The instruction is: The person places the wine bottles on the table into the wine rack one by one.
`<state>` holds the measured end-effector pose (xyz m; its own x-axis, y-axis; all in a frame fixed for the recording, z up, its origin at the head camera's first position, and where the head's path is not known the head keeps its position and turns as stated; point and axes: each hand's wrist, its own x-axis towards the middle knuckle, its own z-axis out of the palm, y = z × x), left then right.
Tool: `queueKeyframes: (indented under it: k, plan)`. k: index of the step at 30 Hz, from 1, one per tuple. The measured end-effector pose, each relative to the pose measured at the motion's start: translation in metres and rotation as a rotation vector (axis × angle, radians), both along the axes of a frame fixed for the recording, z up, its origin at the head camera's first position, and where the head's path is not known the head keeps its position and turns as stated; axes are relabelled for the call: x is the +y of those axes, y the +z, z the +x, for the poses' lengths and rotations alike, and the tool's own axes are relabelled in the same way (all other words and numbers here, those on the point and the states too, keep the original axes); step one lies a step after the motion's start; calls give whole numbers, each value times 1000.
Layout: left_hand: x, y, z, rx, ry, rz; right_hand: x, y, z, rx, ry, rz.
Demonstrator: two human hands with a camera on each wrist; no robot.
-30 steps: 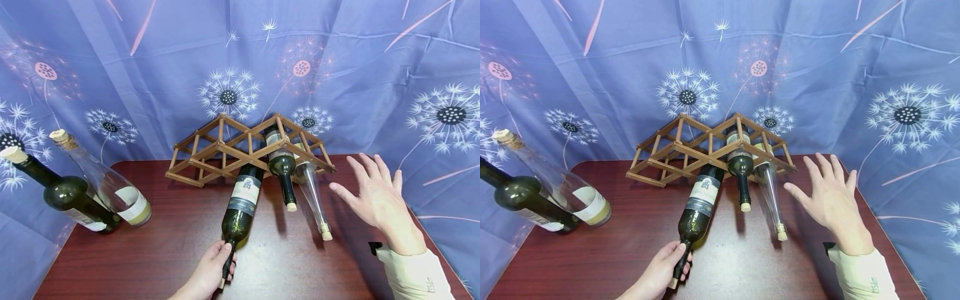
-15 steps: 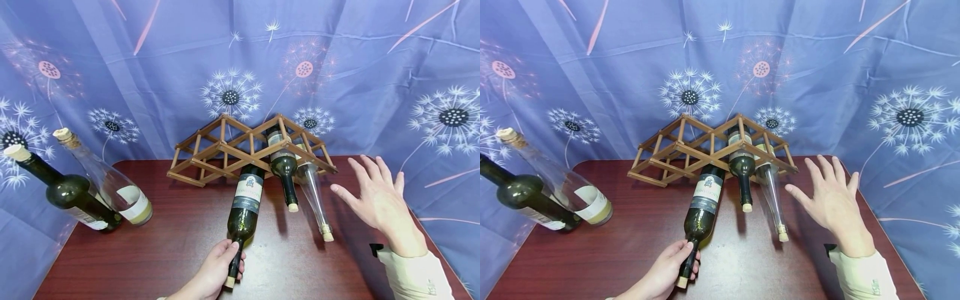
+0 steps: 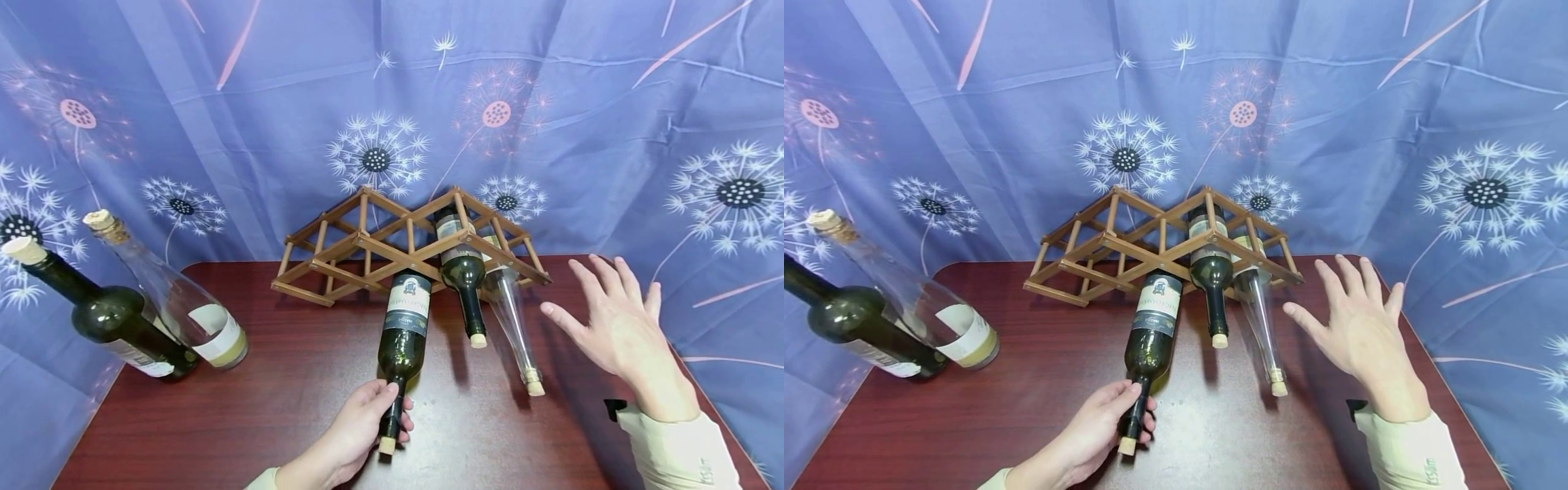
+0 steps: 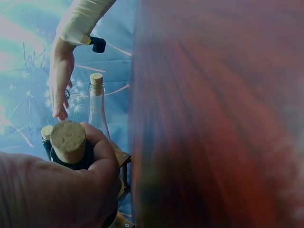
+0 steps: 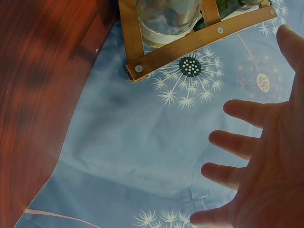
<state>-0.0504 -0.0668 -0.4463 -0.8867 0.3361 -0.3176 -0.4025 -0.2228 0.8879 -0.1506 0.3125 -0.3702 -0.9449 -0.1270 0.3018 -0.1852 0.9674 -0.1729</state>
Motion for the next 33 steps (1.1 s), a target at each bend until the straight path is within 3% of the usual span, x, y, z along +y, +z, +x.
queueKeyframes:
  k: [14,33]
  plan:
    - [10,0,-16,56,-13,-73,0,1,1,-5,-1,5]
    - [16,6,-32,61,-9,-61,4,-8,-1,-94,5,29]
